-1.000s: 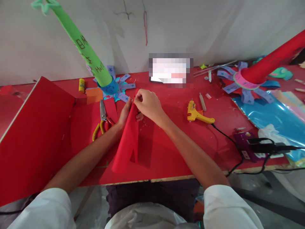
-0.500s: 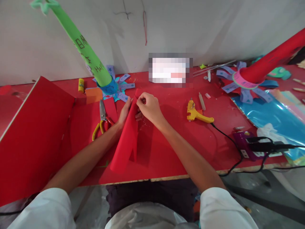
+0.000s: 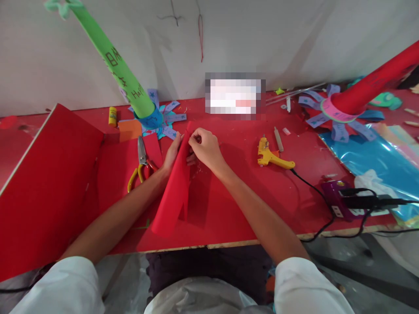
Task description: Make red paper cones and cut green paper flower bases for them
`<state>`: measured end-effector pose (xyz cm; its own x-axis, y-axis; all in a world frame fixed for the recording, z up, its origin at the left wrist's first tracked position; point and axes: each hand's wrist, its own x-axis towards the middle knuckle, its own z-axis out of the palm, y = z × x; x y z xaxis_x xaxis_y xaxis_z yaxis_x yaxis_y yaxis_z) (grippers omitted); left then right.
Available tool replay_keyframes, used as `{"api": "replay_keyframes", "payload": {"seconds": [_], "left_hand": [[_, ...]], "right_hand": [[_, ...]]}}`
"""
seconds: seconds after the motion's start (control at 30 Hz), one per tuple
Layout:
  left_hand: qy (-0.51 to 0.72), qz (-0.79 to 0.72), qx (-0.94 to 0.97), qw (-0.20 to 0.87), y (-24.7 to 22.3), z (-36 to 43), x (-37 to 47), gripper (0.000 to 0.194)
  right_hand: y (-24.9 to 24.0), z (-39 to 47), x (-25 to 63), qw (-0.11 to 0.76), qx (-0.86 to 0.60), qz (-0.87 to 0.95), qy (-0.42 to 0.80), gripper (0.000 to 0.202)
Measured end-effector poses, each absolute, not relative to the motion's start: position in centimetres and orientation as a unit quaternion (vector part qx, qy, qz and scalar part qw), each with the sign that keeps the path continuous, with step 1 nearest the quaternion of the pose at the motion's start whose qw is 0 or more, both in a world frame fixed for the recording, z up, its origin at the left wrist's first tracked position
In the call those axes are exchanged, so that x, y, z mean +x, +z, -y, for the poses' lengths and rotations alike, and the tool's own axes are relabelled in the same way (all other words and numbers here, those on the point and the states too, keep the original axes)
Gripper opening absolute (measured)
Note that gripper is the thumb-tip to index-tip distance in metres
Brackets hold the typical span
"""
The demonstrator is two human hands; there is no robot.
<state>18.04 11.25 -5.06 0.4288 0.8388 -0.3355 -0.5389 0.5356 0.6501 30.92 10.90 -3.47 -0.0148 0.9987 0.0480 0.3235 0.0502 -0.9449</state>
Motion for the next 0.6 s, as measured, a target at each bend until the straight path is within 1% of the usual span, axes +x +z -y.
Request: {"api": "replay_keyframes", "payload": {"seconds": [0.33, 0.6], "left_hand": [[0.440, -0.315, 0.257, 0.801, -5.66, -11.22, 17.91, 0.061], [0.427, -0.322, 0.252, 0.806, -5.50, -11.26, 17.98, 0.064]], "right_hand": [[-3.93, -11.02, 30.99, 0.428, -0.557, 0.583, 0.409, 0.013], [-4.34, -11.02, 31.04, 0.434, -0.552, 0.579, 0.415, 0.012]]}}
